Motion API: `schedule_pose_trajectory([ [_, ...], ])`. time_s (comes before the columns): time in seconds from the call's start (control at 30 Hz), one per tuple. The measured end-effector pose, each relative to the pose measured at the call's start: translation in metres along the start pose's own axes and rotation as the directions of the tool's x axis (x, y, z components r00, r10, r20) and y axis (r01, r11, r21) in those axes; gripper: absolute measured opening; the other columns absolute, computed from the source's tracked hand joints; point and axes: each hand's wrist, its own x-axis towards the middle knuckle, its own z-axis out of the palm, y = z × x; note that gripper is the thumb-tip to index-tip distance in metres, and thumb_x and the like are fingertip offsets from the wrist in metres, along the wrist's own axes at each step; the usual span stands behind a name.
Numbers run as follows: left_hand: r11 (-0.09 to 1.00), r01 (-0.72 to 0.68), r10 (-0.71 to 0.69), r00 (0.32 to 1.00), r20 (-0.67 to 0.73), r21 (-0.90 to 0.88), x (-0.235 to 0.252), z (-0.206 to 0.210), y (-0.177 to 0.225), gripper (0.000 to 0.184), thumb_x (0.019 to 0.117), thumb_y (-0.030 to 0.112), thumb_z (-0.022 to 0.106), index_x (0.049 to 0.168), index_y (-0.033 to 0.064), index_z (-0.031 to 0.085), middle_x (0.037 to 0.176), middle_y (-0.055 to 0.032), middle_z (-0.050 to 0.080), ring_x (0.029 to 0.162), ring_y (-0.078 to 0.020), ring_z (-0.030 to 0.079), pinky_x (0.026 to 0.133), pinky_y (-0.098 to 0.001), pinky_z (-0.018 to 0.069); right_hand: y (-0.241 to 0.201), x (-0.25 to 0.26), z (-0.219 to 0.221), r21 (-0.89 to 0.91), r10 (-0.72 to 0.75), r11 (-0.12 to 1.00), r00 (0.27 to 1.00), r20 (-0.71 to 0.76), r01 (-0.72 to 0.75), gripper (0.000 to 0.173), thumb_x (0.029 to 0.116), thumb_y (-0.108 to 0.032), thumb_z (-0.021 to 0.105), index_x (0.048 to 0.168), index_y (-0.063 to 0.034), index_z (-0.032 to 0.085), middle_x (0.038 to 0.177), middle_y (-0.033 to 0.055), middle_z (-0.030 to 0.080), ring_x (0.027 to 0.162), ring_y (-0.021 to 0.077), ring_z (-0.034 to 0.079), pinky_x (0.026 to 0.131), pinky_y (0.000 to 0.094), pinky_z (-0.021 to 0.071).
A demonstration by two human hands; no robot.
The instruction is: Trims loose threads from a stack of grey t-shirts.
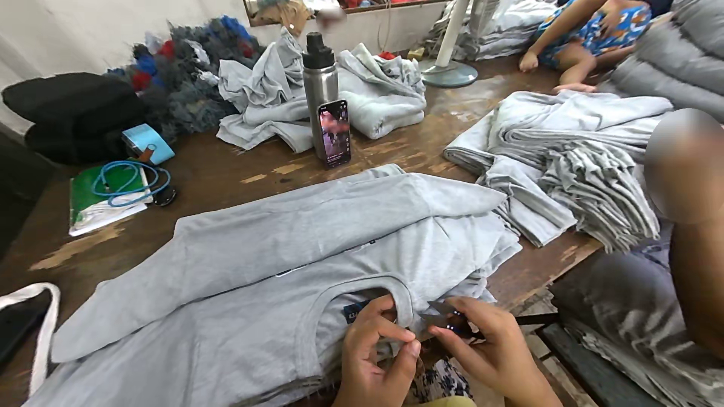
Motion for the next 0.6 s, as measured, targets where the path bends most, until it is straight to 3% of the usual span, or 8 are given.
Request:
schedule_pose_trajectory([
  [0.17, 1.000, 0.011, -0.011, 1.000, -0.015, 0.004, 0.000, 0.000, 0.001, 0.011, 0.0975, 0.016, 0.067, 0.108, 0.0165, 0.068, 0.132, 0.0000, 0.063, 0.124, -0.0100, 0.060, 0.102, -0.0270, 0.0533, 0.003, -0.003, -0.003, -0.028, 0.023, 0.999, 0.999, 0.031, -0.022, 0.043, 0.1006, -0.051, 0.058, 0.094, -0.0096, 0.065, 0.064, -0.0019, 0.056, 0.056, 0.0032, 0.051, 0.054, 0.0216, 0.0448],
  [0.3, 0.999, -0.002, 0.001, 1.000, 0.002, 0.038, 0.000, 0.000, 0.001, 0.010, 0.0979, 0.015, 0.066, 0.107, 0.0157, 0.067, 0.131, -0.0003, 0.063, 0.123, -0.0093, 0.060, 0.101, -0.0257, 0.0535, 0.001, -0.005, 0.000, -0.018, 0.026, 0.999, 0.999, 0.030, -0.026, 0.042, 0.1005, -0.050, 0.059, 0.095, -0.0091, 0.066, 0.065, -0.0020, 0.057, 0.057, 0.0027, 0.052, 0.056, 0.0215, 0.0457],
  [0.5, 0.999, 0.005, -0.005, 1.000, 0.000, 0.054, 0.000, 0.000, 0.001, 0.009, 0.0987, 0.016, 0.066, 0.107, 0.0154, 0.067, 0.131, 0.0007, 0.063, 0.121, -0.0074, 0.061, 0.099, -0.0238, 0.0540, -0.007, 0.000, -0.001, 0.287, -0.022, 0.958, 0.999, -0.029, 0.029, 0.038, 0.1019, -0.049, 0.059, 0.101, -0.0109, 0.060, 0.075, -0.0038, 0.054, 0.066, -0.0044, 0.051, 0.062, 0.0109, 0.0452],
  [0.6, 0.999, 0.008, -0.008, 1.000, -0.003, 0.048, 0.000, 0.001, 0.001, 0.009, 0.0986, 0.015, 0.065, 0.107, 0.0150, 0.067, 0.131, 0.0005, 0.063, 0.119, -0.0065, 0.062, 0.096, -0.0222, 0.0549, -0.010, 0.006, 0.004, 0.353, 0.014, 0.935, 0.995, -0.101, 0.022, 0.030, 0.0981, -0.043, 0.068, 0.101, -0.0150, 0.055, 0.081, -0.0050, 0.054, 0.068, -0.0044, 0.052, 0.061, 0.0105, 0.0450],
])
